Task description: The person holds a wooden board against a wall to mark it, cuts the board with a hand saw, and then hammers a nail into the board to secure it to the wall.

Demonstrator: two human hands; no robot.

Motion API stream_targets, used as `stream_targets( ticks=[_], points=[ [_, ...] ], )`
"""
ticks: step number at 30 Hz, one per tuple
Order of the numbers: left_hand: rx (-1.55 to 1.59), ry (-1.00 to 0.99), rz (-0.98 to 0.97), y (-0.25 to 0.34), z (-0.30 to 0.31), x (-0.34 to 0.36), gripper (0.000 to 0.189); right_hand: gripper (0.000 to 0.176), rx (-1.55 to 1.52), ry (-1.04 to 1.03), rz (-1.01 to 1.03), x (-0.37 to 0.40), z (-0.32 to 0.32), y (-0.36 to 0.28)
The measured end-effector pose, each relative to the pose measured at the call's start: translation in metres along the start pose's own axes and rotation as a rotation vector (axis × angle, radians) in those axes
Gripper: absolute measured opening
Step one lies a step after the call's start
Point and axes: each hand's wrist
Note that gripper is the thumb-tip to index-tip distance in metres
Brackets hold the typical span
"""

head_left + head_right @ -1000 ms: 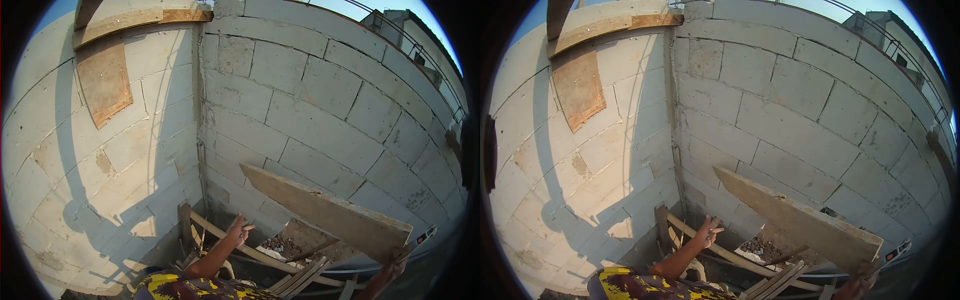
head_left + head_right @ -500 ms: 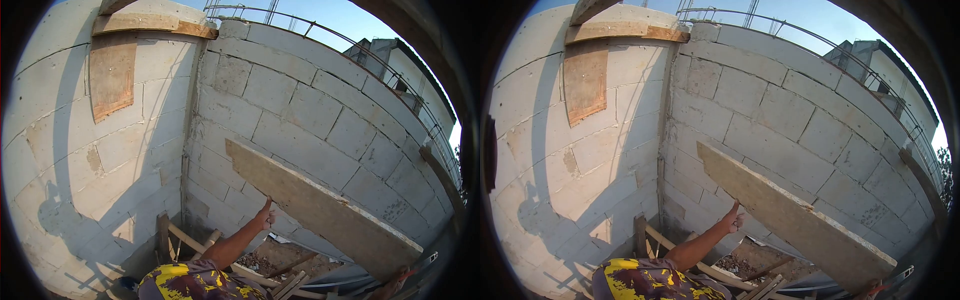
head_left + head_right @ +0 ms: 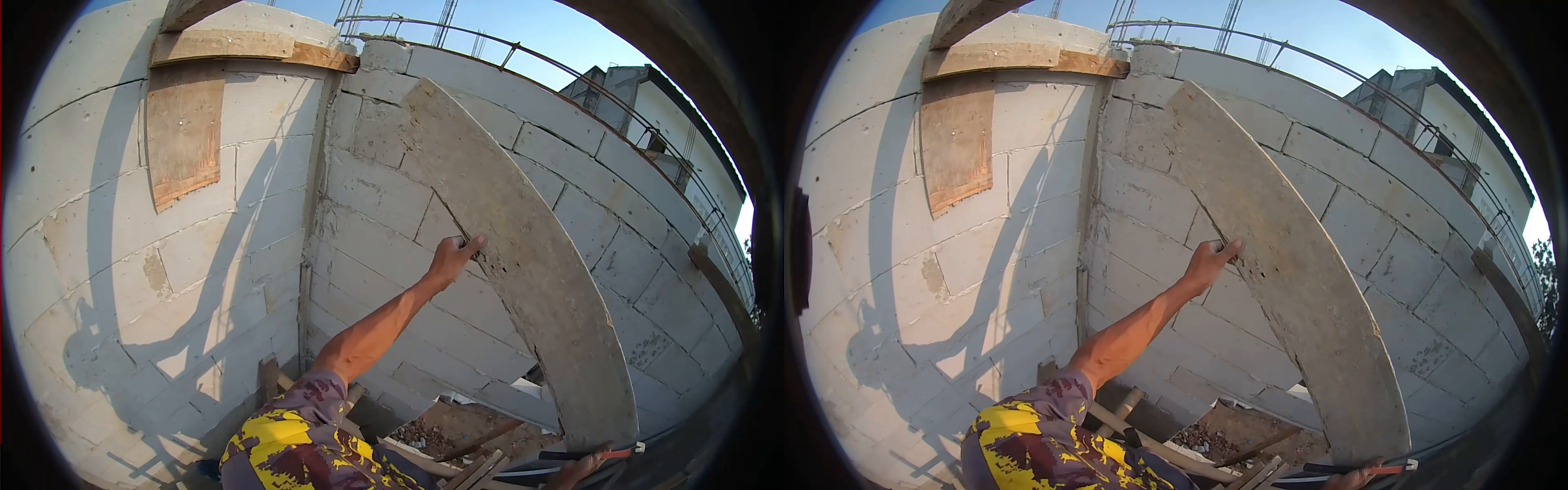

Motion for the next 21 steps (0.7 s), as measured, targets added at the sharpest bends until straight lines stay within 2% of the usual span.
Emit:
stream_targets(
  ticks=[3,7,11,15,17,20,21],
  points=[
    [-0.108,-0.005,-0.066,0.027,0.021,-0.058,0.062,0.055,-0.148,-0.012,-0.076,-0.001,-0.027,0.018],
    [-0.129,0.020,-0.102,0.053,0.050,-0.116,0.067,0.061,-0.191,-0.053,-0.141,-0.023,-0.128,0.019],
    [-0.141,0.100,-0.146,0.039,0.081,-0.182,0.066,0.065,-0.199,-0.005,-0.188,-0.046,-0.213,0.029],
    [-0.201,0.101,-0.081,0.050,0.113,-0.220,0.061,0.064,-0.165,-0.115,-0.142,-0.070,-0.287,0.035],
    [-0.165,0.187,-0.139,0.041,0.120,-0.239,0.060,0.061,-0.127,-0.122,-0.109,-0.092,-0.315,0.045],
    [-0.191,0.283,-0.123,0.007,0.132,-0.284,0.062,0.051,-0.116,-0.158,0.003,-0.119,-0.359,0.058],
    [-0.210,0.277,-0.116,0.005,0.137,-0.289,0.062,0.053,-0.077,-0.144,-0.014,-0.125,-0.372,0.058]
  ],
)
Point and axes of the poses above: each hand's wrist, its own x-axis away from the middle knuckle, its own z-axis out of the back of the hand, y = z × x, and after that the axes turned 7 degrees about -z, right-handed
